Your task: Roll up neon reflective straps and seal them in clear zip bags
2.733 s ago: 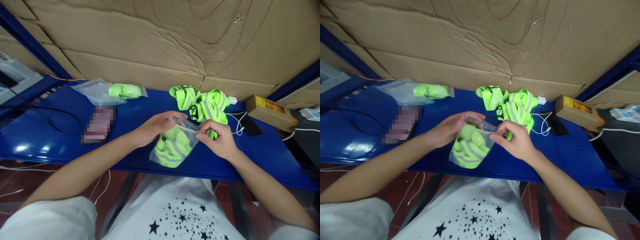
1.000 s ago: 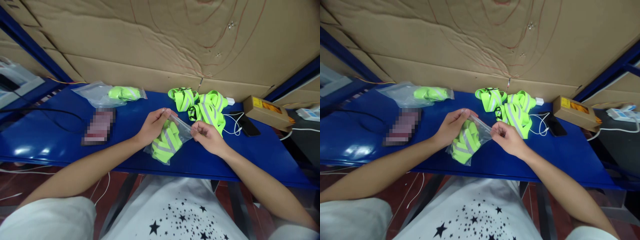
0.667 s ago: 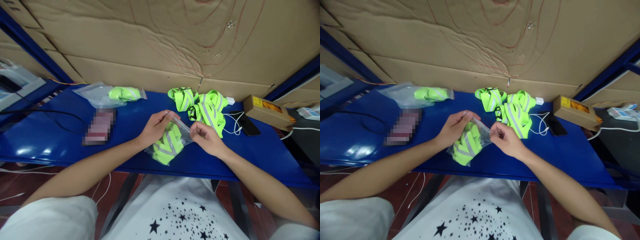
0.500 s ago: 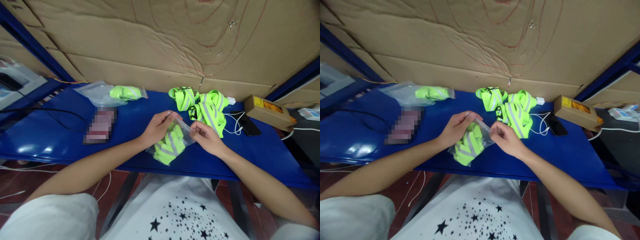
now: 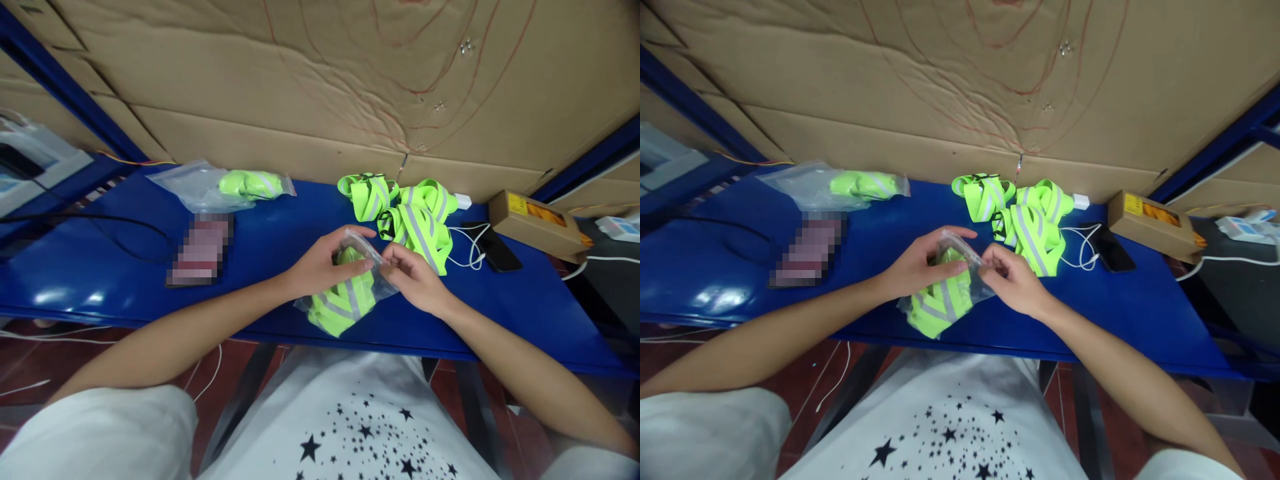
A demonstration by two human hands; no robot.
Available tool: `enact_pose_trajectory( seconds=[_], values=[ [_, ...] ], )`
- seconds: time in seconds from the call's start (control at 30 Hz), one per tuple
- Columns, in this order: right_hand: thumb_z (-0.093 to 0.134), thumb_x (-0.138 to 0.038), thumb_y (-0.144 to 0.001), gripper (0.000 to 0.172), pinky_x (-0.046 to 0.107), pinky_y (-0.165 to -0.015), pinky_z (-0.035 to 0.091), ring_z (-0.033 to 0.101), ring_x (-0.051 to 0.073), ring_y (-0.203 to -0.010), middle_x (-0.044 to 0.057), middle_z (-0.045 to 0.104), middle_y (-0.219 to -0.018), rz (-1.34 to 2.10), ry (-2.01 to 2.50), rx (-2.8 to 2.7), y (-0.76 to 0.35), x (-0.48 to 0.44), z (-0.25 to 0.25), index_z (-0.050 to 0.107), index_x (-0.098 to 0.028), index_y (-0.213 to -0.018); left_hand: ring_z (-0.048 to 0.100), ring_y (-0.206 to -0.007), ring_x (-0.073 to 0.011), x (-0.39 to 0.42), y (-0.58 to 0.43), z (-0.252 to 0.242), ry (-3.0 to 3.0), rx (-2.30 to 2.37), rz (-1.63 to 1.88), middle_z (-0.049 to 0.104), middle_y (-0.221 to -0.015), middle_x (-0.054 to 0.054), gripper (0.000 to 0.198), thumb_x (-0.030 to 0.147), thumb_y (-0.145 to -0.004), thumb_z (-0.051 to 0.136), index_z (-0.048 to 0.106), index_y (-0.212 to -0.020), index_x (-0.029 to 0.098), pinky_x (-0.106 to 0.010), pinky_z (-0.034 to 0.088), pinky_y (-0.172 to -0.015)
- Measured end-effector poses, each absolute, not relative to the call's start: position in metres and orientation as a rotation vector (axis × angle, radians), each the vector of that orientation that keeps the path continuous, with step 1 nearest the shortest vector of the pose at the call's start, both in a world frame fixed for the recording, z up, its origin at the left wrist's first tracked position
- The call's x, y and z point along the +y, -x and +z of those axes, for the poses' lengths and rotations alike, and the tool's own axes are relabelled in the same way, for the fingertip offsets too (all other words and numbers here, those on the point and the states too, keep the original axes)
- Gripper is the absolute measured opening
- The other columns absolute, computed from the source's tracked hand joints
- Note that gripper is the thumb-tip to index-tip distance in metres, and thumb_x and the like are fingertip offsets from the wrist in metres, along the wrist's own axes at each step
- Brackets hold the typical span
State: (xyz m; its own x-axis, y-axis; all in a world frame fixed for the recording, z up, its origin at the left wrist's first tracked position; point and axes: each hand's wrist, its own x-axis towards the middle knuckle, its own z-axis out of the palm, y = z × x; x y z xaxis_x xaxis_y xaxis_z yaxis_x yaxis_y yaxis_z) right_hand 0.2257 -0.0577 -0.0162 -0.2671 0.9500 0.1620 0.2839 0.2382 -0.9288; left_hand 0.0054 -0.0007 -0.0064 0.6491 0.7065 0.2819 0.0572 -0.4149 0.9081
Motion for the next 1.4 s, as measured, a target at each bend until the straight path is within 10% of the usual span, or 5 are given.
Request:
enact_pose_trajectory(
  seconds=[0.87, 1.4],
  values=[
    [0.057, -0.025, -0.095, 0.023, 0.023, -0.051, 0.030, 0.038, 0.009, -0.054, -0.006, 0.042, -0.061, 0.916, 1.104, -1.885, -0.221, -0.064, -0.012, 0.049, -0.021, -0.074, 0.066, -0.120, -0.0294, -0.012, -0.007, -0.004, -2.055, 0.514, 0.541, 0.067, -0.138, -0.012, 0.080, 0.048, -0.088, 0.073, 0.041, -0.156, 0.021, -0.044, 0.050, -0.103],
    [0.055, -0.021, -0.096, 0.028, 0.024, -0.050, 0.028, 0.036, 0.008, -0.052, -0.007, 0.040, -0.059, 0.821, 1.043, -1.987, -0.217, -0.070, -0.009, 0.041, -0.022, -0.073, 0.057, -0.059, -0.0144, -0.018, -0.008, -0.003, -2.122, 0.475, 0.435, 0.067, -0.074, 0.005, 0.083, 0.053, -0.084, 0.075, 0.043, -0.155, 0.024, -0.027, 0.048, -0.064]
  ],
)
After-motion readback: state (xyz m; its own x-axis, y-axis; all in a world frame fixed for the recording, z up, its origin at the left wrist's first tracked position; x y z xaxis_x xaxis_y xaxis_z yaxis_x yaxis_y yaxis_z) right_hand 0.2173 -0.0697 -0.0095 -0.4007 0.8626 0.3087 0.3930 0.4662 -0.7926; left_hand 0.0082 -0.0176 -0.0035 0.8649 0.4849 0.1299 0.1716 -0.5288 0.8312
